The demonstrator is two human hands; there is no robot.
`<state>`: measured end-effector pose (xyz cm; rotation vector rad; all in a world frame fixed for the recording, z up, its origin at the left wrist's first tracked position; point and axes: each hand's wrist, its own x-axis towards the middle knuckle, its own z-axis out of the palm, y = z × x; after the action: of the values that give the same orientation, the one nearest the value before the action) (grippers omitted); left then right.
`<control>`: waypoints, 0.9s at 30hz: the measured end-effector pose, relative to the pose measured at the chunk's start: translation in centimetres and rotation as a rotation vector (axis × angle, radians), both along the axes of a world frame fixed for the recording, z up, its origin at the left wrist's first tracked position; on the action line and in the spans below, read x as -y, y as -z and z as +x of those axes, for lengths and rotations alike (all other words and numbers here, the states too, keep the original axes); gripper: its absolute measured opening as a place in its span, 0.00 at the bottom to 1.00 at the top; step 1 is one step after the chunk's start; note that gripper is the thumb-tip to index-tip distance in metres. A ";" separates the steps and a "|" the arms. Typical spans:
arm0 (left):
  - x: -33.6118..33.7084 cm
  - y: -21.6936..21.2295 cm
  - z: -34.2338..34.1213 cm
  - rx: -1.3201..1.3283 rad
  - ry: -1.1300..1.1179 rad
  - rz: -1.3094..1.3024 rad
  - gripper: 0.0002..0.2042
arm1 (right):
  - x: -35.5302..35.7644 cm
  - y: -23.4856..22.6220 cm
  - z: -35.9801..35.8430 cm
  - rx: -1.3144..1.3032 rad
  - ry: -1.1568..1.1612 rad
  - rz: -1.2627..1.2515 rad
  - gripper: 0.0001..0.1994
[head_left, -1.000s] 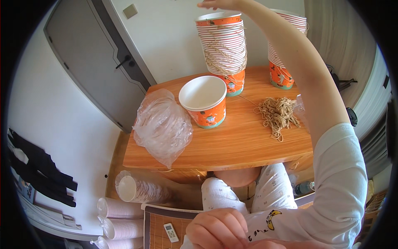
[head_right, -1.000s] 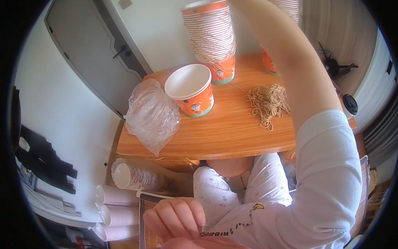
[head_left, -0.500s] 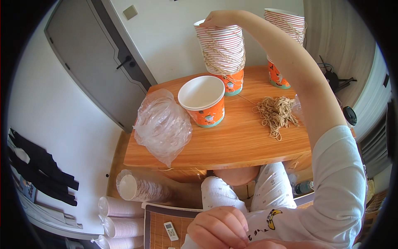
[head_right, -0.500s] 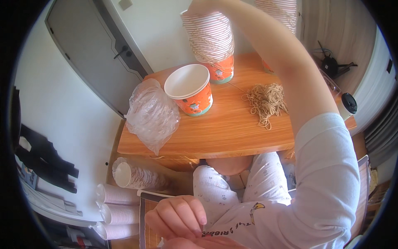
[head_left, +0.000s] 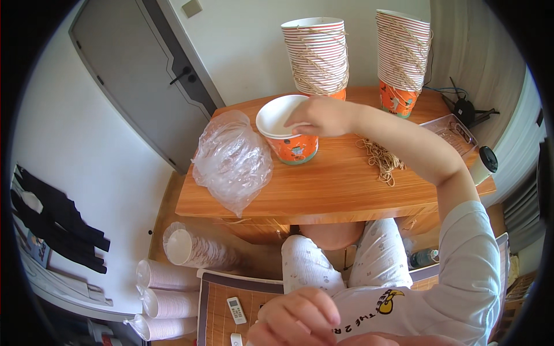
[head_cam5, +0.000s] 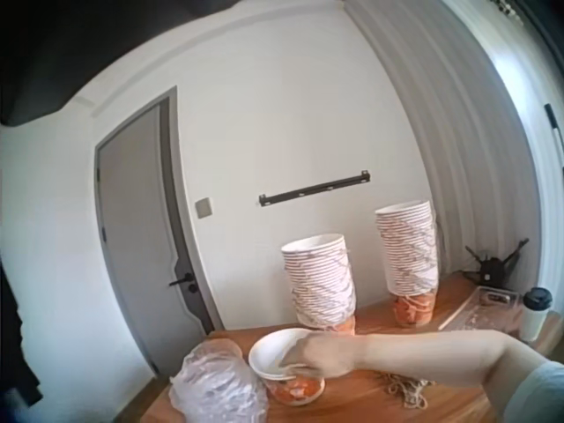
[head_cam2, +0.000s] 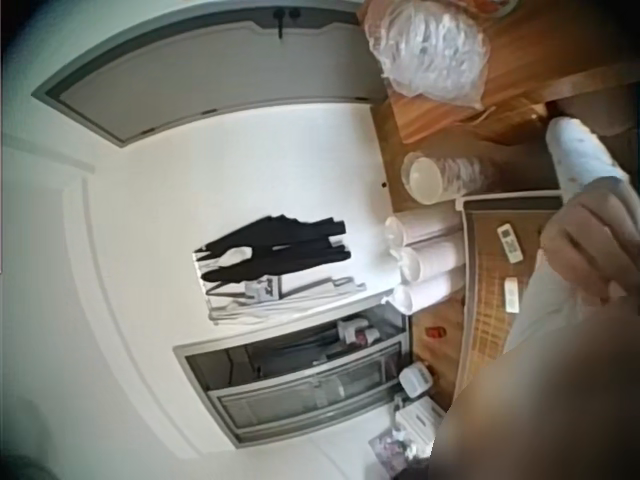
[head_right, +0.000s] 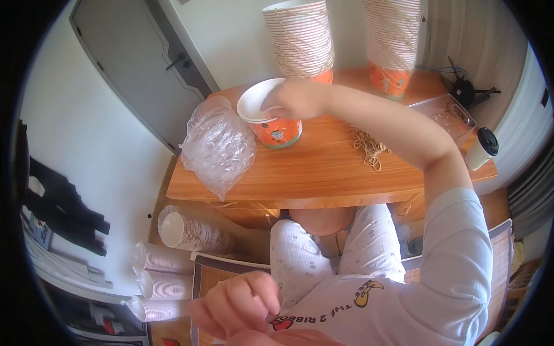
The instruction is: The person is manually threading and tying thin strings onto paper buckets to create handles.
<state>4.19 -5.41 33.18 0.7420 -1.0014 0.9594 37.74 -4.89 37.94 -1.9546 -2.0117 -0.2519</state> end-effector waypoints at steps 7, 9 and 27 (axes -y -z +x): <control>-6.3 4.0 11.1 -0.458 -1.277 0.257 0.37 | -1.7 1.2 -1.0 0.028 0.086 -0.125 0.10; -8.5 5.1 16.0 -0.719 -1.233 0.210 0.49 | -1.3 1.2 -0.8 0.274 0.050 -0.036 0.07; -11.4 8.7 23.3 -0.772 -1.447 0.141 0.64 | -0.6 0.7 -2.9 0.701 0.041 0.156 0.07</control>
<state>27.50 6.03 24.47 1.8521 0.3250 1.5796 34.87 -4.29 37.26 -1.9747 -2.2401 -1.2068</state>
